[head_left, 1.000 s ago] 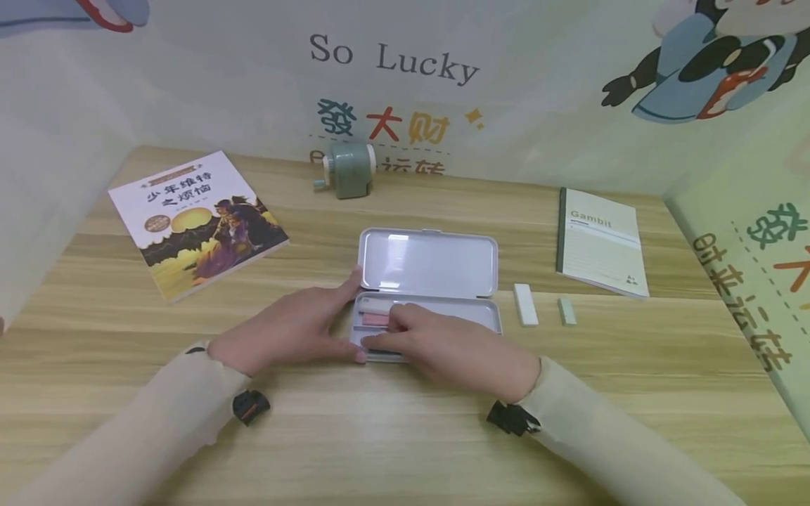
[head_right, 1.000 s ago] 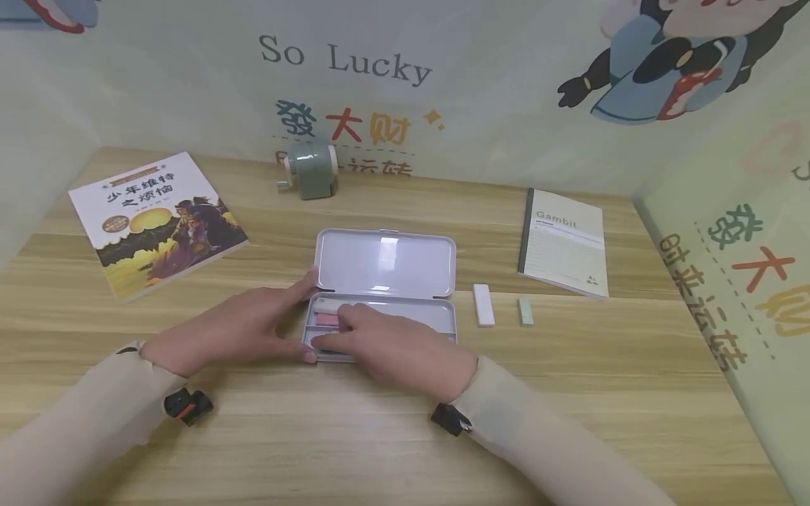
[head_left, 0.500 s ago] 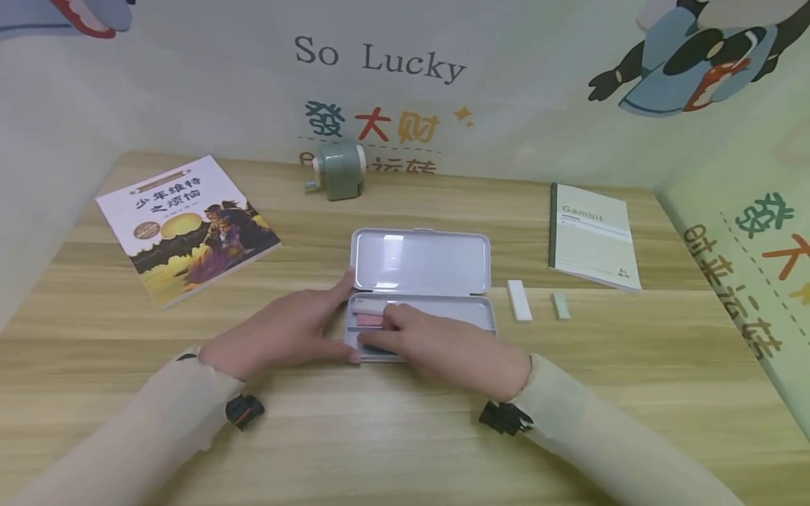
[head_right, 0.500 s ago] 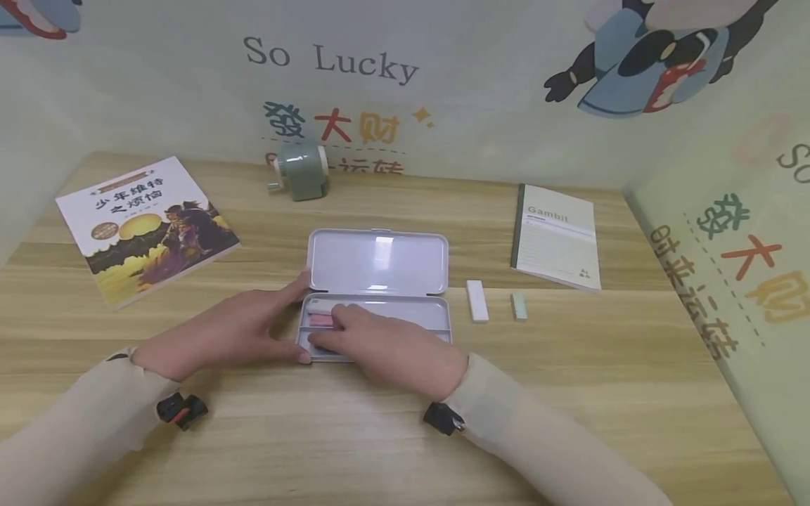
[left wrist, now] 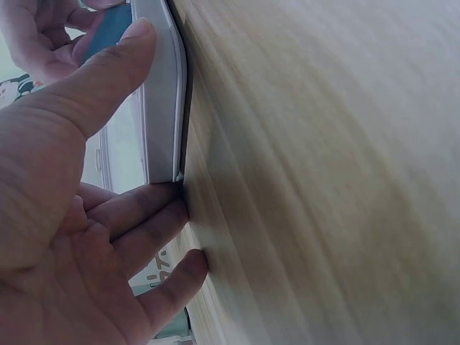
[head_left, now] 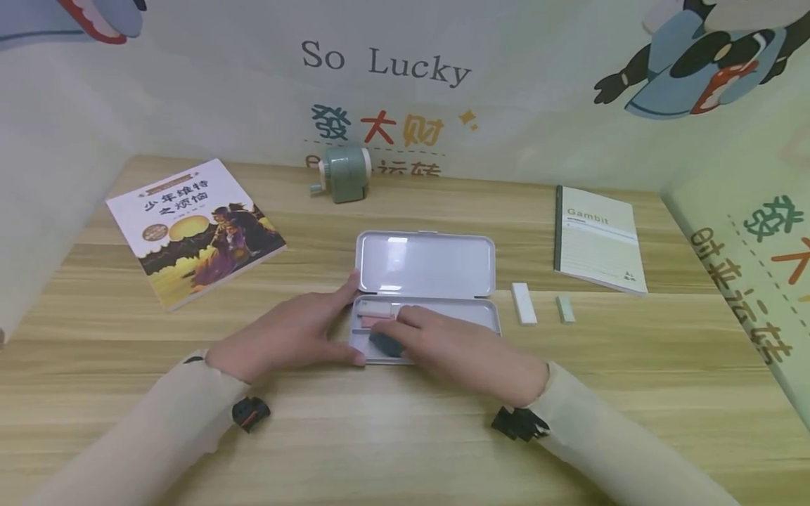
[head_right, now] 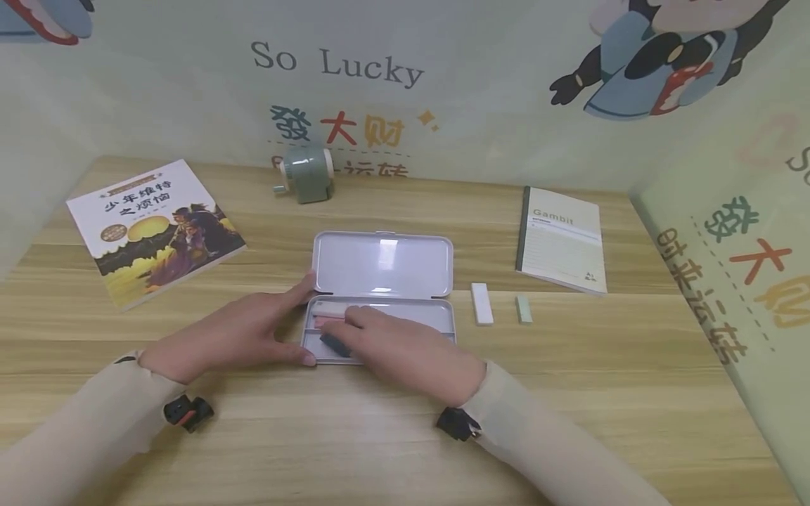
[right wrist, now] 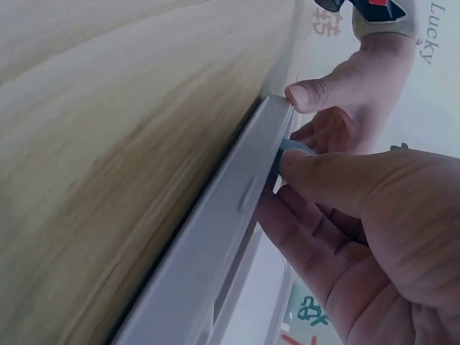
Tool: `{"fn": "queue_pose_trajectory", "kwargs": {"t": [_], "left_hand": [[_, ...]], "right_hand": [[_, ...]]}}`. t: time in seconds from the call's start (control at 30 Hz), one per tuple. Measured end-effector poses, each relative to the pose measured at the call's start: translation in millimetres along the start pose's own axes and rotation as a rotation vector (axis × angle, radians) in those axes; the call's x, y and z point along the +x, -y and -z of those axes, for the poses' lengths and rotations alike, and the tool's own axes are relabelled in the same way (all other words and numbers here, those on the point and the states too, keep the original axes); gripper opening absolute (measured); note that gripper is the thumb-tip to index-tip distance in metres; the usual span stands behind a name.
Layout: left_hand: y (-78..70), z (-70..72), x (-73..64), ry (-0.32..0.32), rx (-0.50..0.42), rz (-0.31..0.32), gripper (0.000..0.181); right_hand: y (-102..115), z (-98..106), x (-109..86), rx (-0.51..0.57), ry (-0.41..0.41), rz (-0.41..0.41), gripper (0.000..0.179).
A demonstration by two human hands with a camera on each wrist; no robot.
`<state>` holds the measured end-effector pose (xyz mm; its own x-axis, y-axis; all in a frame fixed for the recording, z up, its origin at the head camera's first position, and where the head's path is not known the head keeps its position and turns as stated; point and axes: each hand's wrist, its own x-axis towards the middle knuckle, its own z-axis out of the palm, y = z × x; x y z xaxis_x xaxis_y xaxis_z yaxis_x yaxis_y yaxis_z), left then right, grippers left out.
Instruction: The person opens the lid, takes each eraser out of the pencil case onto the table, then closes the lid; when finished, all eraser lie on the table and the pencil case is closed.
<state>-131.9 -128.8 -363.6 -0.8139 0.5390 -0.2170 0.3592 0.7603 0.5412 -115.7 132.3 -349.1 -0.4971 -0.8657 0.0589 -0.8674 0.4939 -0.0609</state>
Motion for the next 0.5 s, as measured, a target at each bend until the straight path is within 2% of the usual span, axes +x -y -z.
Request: {"fn": "queue_pose_trajectory", "kwargs": {"t": [0.23, 0.5], "left_hand": [[-0.4, 1.5, -1.6, 0.007, -0.012, 0.014, 0.119], [-1.5, 1.0, 0.1, 0.018, -0.017, 0.020, 0.120]], "right_hand": [[-6.2, 7.2, -9.0, 0.204, -0.003, -0.114, 0.049], [-20.2, 10.8, -32.1, 0.340, 0.009, -0.246, 0.045]]}}
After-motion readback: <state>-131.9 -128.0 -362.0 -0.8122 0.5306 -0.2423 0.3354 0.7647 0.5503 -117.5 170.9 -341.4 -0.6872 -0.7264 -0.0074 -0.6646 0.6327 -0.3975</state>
